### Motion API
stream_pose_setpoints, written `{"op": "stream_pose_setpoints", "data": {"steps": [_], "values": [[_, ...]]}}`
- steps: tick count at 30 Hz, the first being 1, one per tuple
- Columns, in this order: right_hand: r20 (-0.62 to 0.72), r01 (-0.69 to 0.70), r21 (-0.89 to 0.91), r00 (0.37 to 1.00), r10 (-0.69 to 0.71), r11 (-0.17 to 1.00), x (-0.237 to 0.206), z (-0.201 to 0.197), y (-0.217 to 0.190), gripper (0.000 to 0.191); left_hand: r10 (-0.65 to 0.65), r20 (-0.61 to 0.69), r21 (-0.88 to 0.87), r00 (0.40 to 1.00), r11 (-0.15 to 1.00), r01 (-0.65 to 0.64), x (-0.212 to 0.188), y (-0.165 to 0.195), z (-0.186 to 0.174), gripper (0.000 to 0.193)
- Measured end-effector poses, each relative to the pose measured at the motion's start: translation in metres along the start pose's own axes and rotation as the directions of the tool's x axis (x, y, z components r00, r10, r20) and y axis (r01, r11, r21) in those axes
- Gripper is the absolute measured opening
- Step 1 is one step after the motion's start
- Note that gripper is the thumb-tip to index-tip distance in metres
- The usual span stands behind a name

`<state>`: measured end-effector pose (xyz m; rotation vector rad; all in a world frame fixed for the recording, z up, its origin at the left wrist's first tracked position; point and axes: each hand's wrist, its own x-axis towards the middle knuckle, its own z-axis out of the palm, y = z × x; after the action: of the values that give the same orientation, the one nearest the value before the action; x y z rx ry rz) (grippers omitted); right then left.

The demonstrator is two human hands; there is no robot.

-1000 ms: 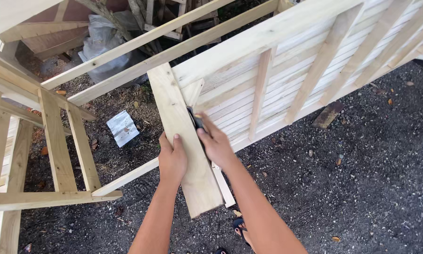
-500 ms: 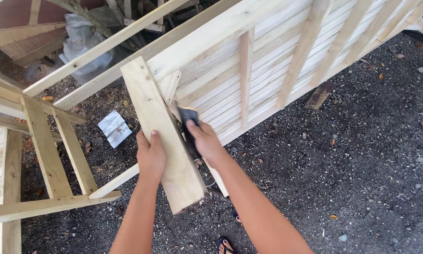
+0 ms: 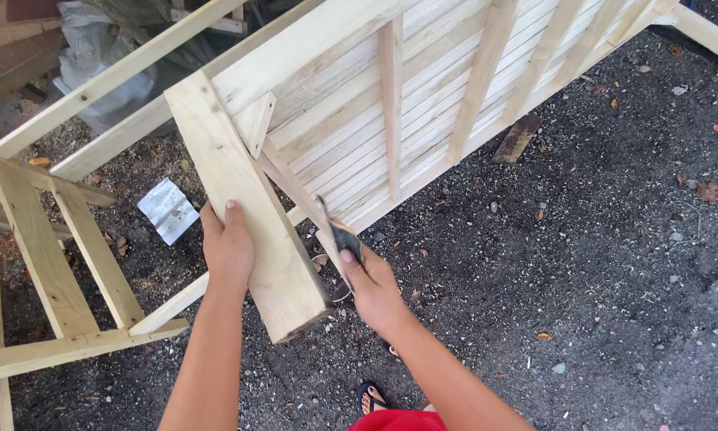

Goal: The person sands the wooden rails and edges of an unfinished furniture frame using a piece of sandpaper held by hand. They work along the top rails and corners, repositioning the frame and sanding different boards and edges one after another.

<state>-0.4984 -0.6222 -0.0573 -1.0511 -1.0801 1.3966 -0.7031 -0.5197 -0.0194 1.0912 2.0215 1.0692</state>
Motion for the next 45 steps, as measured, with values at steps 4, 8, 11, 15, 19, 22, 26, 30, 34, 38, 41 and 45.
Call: {"op": "stream_pose_setpoints", "data": {"steps": [4,8,11,15,19,22,26,30,34,38,41,45], "values": [[0.126,0.476,-0.166,0.879,-0.46,0.864,-0.031,0.021,-0.019,0.044,-0.006,0.014,-0.049,1.0,0.999,0.007,0.006,-0.001,0.003,0.051],[0.065,-0.242,-0.097,0.966,0.249,0.965,-0.042,-0.001,0.009,0.049,0.005,0.025,-0.063,1.0,0.998,-0.003,0.006,0.007,0.002,0.054],[-0.08,-0.363,-0.131,0.931,0.355,0.923,-0.047,-0.021,0.026,0.047,-0.062,0.044,-0.132,0.997,0.989,0.067,-0.011,0.01,-0.001,0.063],[0.044,0.1,-0.043,0.994,-0.098,0.994,-0.049,-0.009,0.011,0.05,-0.16,0.082,-0.12,0.984,0.978,0.169,-0.054,0.003,-0.001,0.074],[0.128,0.01,0.079,0.992,-0.02,0.997,0.012,0.027,-0.016,0.052,-0.107,0.174,-0.375,0.979,0.912,0.166,-0.079,-0.007,0.005,0.054],[0.218,-0.308,0.171,0.938,0.269,0.936,0.046,0.031,-0.013,0.051,-0.097,0.191,-0.424,0.977,0.889,0.172,-0.077,-0.011,0.008,0.05],[0.142,-0.139,0.006,0.98,0.137,0.99,-0.017,0.003,0.008,0.052,-0.058,0.198,-0.479,0.978,0.865,0.149,-0.069,-0.009,0.01,0.054],[0.067,-0.439,0.089,0.898,0.435,0.894,-0.042,-0.005,0.009,0.054,-0.094,0.198,-0.463,0.976,0.868,0.177,-0.074,-0.005,0.009,0.058],[0.187,-0.384,0.167,0.917,0.353,0.908,0.057,0.024,0.003,0.053,0.028,0.181,-0.431,0.983,0.901,0.053,-0.078,0.002,0.008,0.056],[0.111,-0.412,0.4,0.909,0.403,0.819,0.042,0.025,0.013,0.047,-0.083,0.23,-0.478,0.97,0.858,0.187,-0.073,0.005,0.008,0.057],[0.11,-0.463,0.369,0.883,0.457,0.806,-0.023,-0.007,0.029,0.041,-0.113,0.239,-0.487,0.964,0.845,0.22,-0.068,0.002,0.011,0.058],[-0.225,-0.333,-0.044,0.922,0.315,0.942,-0.016,-0.035,0.021,0.036,-0.031,0.185,-0.435,0.982,0.894,0.11,-0.067,-0.005,0.022,0.059]]}}
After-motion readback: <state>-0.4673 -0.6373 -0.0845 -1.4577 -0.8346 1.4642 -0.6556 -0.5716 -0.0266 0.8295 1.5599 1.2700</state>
